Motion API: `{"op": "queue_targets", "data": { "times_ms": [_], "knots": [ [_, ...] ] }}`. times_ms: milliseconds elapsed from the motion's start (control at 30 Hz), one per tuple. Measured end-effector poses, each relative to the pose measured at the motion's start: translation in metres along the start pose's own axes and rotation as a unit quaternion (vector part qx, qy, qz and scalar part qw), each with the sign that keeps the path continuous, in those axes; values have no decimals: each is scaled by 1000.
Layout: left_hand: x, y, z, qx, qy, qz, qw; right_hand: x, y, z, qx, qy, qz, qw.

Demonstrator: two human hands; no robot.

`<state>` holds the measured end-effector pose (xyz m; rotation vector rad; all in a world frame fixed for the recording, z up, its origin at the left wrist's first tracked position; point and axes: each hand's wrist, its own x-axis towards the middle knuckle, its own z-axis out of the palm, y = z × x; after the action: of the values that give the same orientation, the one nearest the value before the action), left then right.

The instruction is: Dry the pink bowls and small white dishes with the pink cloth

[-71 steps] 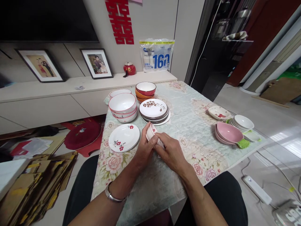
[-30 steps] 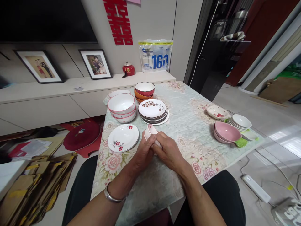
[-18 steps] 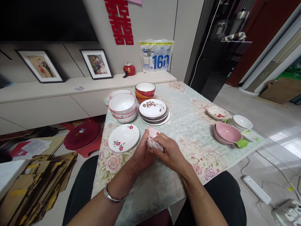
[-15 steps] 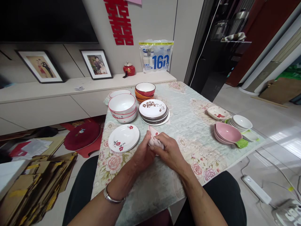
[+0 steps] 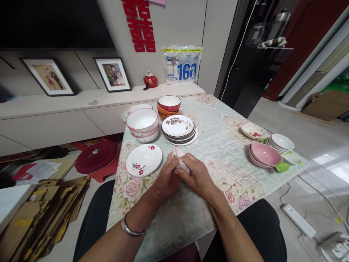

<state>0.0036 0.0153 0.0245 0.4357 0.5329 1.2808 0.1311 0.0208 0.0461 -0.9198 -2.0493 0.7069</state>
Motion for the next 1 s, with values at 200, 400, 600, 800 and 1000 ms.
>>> {"op": "queue_targets", "data": {
  "times_ms": [200, 400, 600, 800, 1000],
  "knots": [
    [2, 3, -1, -34, -21, -102, 994, -3, -1, -5, -52, -51, -2, 997],
    [-2, -3, 0, 56, 10, -15, 998, -1, -1, -4, -34, 13, 30, 999],
    [0, -3, 1, 38, 18, 15, 999, 1, -1, -5, -17, -29, 20, 999],
    [3, 4, 1, -23, -24, -118, 992, -1, -5, -9, -34, -83, 8, 996],
    [0, 0, 2, 29, -16, -5, 999, -2, -2, -5, 3, -4, 26, 1000]
  ]
}}
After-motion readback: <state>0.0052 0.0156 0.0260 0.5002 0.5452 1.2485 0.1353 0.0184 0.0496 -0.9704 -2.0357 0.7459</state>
